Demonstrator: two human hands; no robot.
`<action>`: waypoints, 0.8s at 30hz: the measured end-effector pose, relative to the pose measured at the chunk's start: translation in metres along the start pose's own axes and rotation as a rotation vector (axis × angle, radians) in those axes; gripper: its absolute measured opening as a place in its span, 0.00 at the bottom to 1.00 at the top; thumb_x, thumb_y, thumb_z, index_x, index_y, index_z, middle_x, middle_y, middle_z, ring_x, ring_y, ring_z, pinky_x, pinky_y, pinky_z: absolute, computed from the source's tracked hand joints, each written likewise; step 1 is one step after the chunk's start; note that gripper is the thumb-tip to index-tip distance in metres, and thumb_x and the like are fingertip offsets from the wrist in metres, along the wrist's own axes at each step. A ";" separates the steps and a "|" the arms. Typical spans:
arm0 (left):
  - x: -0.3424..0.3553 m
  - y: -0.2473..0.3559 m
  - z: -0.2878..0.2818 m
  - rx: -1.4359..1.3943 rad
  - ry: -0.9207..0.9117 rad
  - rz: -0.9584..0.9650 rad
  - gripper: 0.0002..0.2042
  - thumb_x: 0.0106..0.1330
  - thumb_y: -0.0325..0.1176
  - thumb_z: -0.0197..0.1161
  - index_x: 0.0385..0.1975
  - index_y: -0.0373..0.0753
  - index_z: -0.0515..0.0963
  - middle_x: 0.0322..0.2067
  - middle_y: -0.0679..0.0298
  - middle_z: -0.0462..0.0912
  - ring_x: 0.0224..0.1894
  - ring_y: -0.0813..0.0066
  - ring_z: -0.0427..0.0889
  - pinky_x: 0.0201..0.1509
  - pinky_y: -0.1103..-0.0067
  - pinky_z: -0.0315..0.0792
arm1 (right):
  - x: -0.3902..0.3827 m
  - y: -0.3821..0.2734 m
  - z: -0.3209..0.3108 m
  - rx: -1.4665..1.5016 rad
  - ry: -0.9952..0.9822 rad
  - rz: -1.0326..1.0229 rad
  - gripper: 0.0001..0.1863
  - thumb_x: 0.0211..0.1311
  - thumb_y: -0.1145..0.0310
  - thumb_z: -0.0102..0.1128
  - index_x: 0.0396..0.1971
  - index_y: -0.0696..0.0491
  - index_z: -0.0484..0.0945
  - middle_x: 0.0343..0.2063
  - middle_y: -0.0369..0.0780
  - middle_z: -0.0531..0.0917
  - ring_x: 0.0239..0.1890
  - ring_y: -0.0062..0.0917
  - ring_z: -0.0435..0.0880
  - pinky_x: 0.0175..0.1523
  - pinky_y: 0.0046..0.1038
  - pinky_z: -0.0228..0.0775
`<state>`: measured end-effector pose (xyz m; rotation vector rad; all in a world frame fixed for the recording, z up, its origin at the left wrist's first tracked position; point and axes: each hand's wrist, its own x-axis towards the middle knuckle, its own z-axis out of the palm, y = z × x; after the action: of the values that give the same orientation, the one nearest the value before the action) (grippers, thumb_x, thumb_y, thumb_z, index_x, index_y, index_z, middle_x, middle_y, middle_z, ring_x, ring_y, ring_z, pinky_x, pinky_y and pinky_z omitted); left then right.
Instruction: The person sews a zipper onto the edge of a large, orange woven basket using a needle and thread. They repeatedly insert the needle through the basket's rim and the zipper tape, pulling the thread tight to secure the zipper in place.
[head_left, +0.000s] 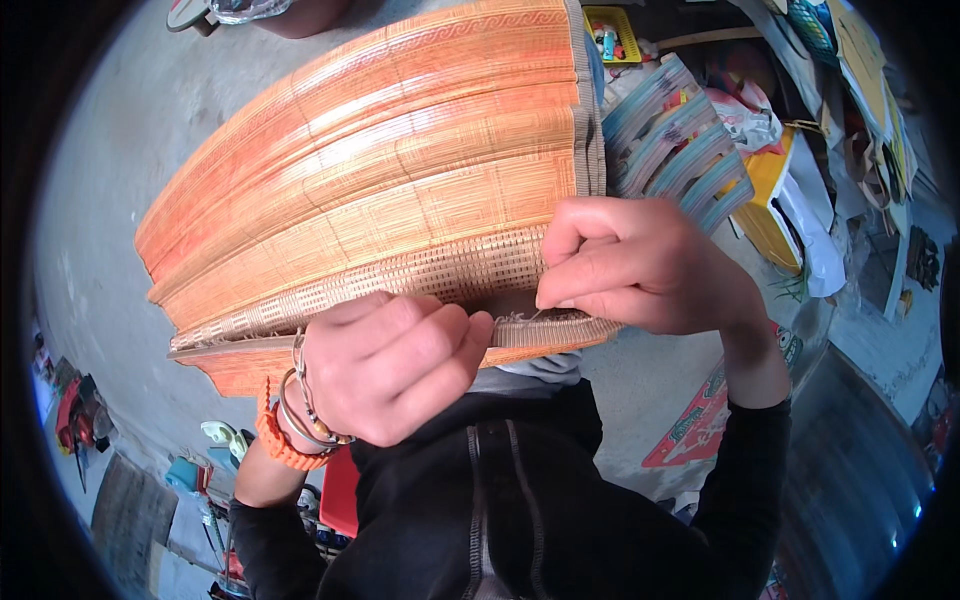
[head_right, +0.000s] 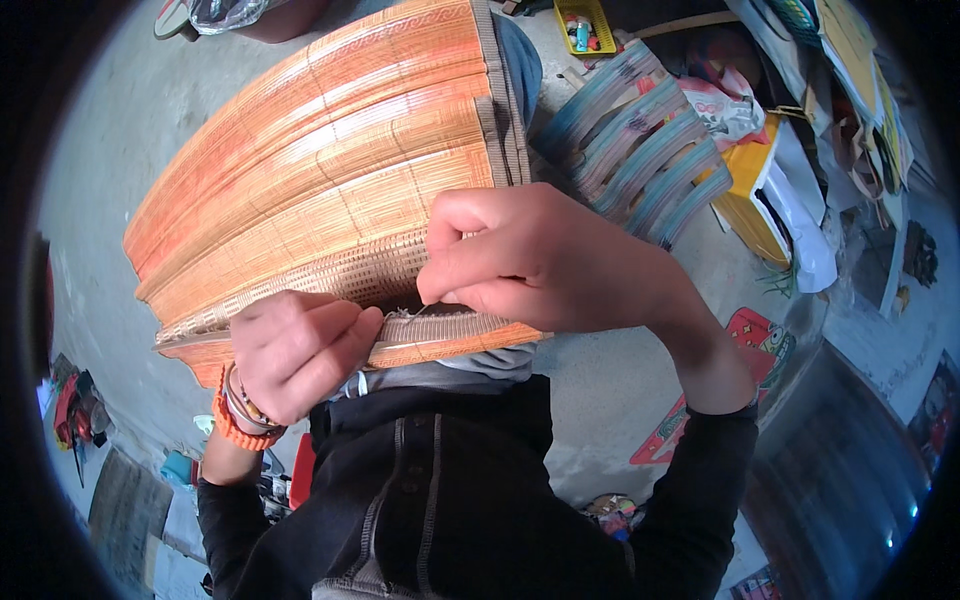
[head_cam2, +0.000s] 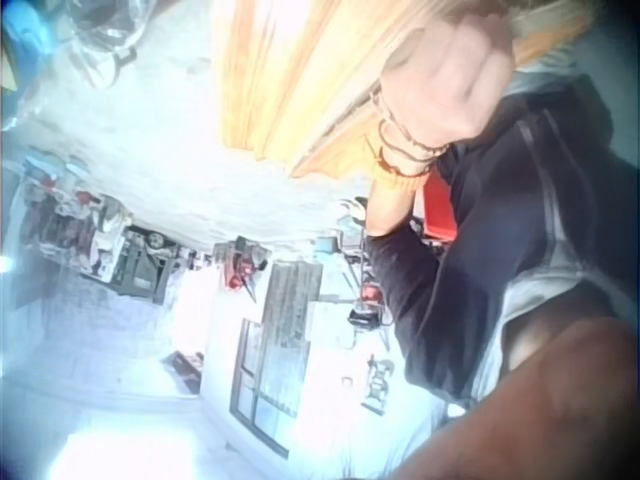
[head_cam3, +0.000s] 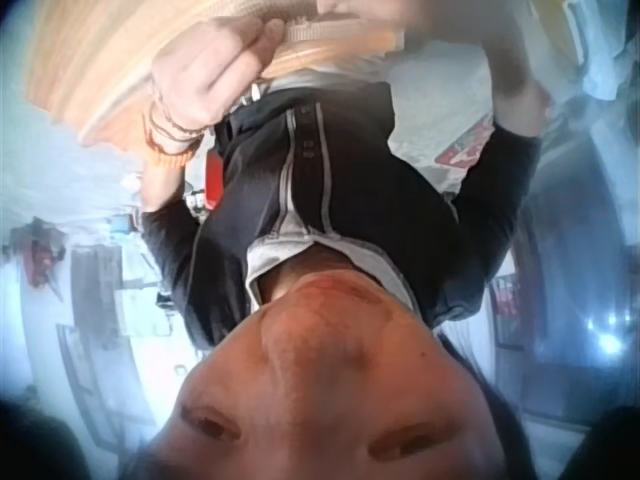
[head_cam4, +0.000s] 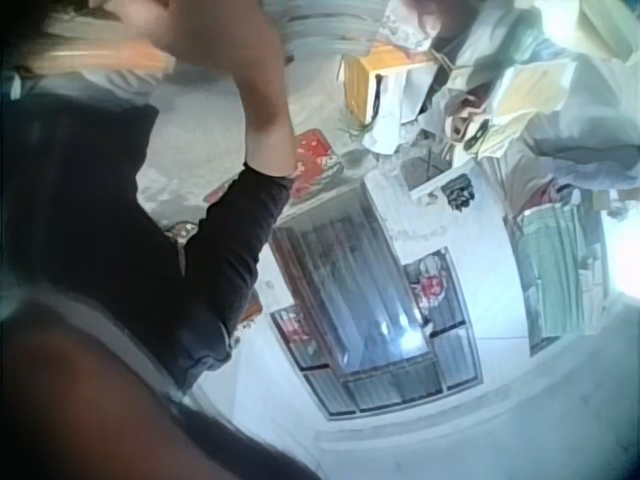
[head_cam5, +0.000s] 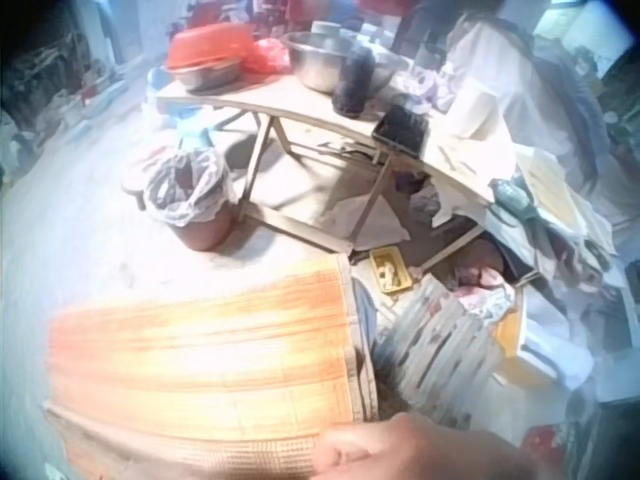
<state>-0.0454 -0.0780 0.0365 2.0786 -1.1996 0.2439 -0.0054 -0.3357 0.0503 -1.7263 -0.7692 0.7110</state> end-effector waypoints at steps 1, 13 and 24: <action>0.001 0.000 0.001 0.026 0.021 0.024 0.12 0.40 0.24 0.69 0.28 0.33 0.81 0.27 0.63 0.78 0.26 0.74 0.78 0.23 0.83 0.71 | 0.000 -0.003 0.000 0.005 -0.009 0.012 0.06 0.54 0.81 0.60 0.32 0.58 0.82 0.29 0.38 0.76 0.29 0.24 0.77 0.33 0.24 0.68; 0.004 0.004 -0.005 -0.033 -0.035 -0.060 0.09 0.46 0.23 0.70 0.29 0.33 0.82 0.28 0.62 0.79 0.26 0.72 0.80 0.25 0.80 0.73 | -0.001 -0.002 -0.002 -0.039 -0.032 0.004 0.09 0.51 0.83 0.58 0.33 0.57 0.81 0.30 0.39 0.74 0.29 0.26 0.77 0.33 0.25 0.68; 0.016 -0.007 -0.012 -0.803 -0.284 -0.788 0.07 0.60 0.28 0.67 0.28 0.29 0.80 0.24 0.59 0.81 0.24 0.72 0.80 0.28 0.78 0.72 | 0.009 0.022 -0.004 0.078 -0.110 -0.068 0.07 0.53 0.81 0.63 0.34 0.58 0.83 0.32 0.40 0.79 0.32 0.26 0.80 0.35 0.25 0.71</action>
<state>-0.0282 -0.0787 0.0496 1.6939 -0.4037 -0.7913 0.0068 -0.3355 0.0294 -1.5938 -0.8603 0.7848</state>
